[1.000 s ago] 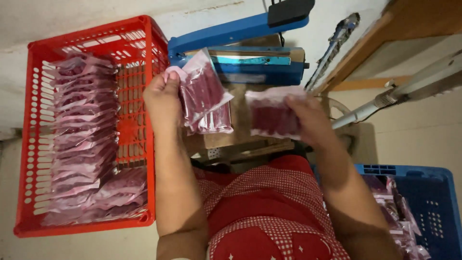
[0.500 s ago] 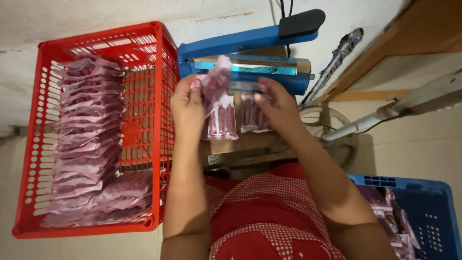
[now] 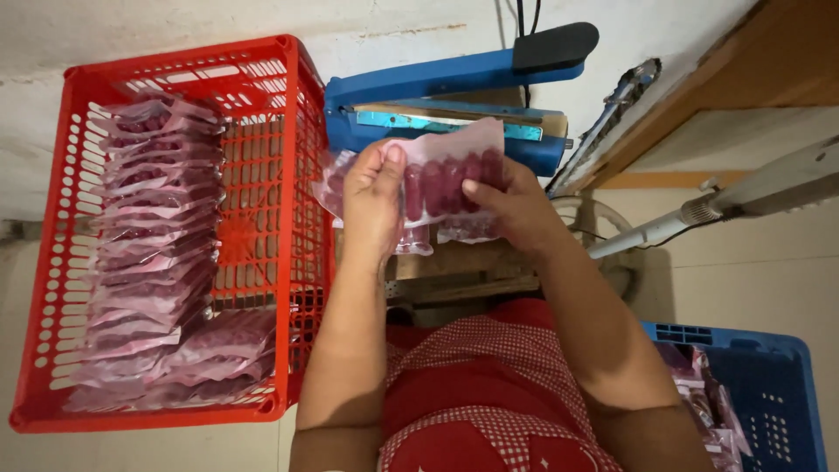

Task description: Sealing small plastic pouches containing food products using a manual impulse heat sealer.

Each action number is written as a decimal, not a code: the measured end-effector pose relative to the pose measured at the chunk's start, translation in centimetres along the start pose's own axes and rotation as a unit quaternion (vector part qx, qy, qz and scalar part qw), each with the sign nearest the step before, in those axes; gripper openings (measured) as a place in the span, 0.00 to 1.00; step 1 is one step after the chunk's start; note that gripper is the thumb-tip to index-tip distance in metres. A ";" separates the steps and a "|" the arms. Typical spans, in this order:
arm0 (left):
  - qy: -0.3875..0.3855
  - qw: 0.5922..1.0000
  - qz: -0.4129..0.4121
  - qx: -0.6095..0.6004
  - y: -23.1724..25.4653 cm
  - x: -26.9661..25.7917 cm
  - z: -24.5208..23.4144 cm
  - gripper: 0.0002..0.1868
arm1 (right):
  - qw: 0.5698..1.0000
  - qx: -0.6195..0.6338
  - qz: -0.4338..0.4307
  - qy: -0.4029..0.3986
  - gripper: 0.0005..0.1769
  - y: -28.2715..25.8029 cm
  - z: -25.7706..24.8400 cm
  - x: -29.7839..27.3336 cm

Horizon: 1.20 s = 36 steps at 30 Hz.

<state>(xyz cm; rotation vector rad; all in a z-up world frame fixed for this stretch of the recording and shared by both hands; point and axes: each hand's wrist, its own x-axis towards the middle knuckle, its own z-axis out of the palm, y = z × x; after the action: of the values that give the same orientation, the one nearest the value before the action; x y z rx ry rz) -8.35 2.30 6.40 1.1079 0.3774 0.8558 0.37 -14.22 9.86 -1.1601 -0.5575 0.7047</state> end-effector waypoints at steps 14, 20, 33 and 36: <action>-0.239 0.844 -0.191 -0.440 -5.3 -5.4 3.3 0.19 | 0.988 -0.092 -0.120 0.005 0.14 -4.2 -0.8 0.1; -0.046 0.880 -0.248 -0.403 -5.6 -4.6 5.4 0.21 | 0.985 -0.091 -0.036 0.145 0.06 -2.3 -0.5 -1.6; 0.160 0.875 -0.284 -0.359 -8.9 -0.5 5.4 0.14 | 0.964 -0.099 -0.002 0.247 0.17 1.0 -6.9 3.3; 0.154 0.863 -0.311 -0.367 -10.2 0.5 5.6 0.14 | 0.960 -0.128 0.069 0.241 0.19 -1.2 -3.3 1.2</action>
<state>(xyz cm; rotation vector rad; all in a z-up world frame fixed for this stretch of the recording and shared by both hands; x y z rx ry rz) -0.22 -2.66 -0.23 0.1003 0.5695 0.5051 3.79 -15.68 10.06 -1.5643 -0.1571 0.4476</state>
